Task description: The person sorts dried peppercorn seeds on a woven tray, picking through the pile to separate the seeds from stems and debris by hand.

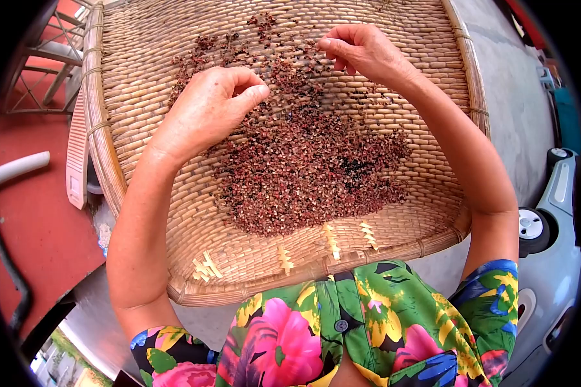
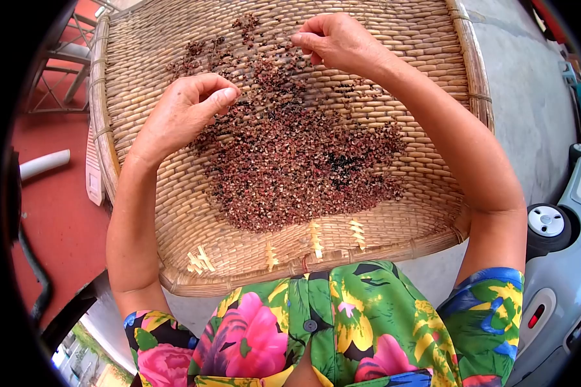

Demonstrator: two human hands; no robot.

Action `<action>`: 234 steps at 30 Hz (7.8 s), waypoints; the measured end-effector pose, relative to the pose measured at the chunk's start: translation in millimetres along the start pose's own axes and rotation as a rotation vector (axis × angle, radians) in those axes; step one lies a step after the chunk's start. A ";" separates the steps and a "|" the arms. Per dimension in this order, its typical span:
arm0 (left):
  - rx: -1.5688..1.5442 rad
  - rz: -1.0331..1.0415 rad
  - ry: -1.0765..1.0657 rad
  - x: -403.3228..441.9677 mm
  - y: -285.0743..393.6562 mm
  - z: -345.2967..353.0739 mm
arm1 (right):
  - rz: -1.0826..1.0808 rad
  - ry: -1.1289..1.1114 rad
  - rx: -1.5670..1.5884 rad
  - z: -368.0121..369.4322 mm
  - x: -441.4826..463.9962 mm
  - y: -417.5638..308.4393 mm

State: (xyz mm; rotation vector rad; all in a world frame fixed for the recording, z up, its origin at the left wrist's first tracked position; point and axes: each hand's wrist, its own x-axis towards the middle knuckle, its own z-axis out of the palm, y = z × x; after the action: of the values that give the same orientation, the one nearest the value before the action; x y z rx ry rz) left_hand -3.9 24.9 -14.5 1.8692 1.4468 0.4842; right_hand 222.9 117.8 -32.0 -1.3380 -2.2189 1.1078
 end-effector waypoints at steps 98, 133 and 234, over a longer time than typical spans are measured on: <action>-1.445 -0.246 -0.020 6.5 18.0 21.6 | 0.027 -0.105 0.536 9.0 -28.9 -43.5; -1.769 -0.195 -0.311 4.7 28.4 20.8 | -0.074 0.713 -1.221 -141.7 41.3 -30.7; -0.860 -0.183 0.249 3.6 24.9 23.1 | -0.273 0.026 0.266 16.8 -27.1 -48.8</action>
State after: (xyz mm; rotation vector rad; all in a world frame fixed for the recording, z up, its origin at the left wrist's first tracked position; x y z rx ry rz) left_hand 29.5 18.3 -12.5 1.0086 1.2483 1.0716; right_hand 196.9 74.4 -2.9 -0.9057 -2.0698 1.2202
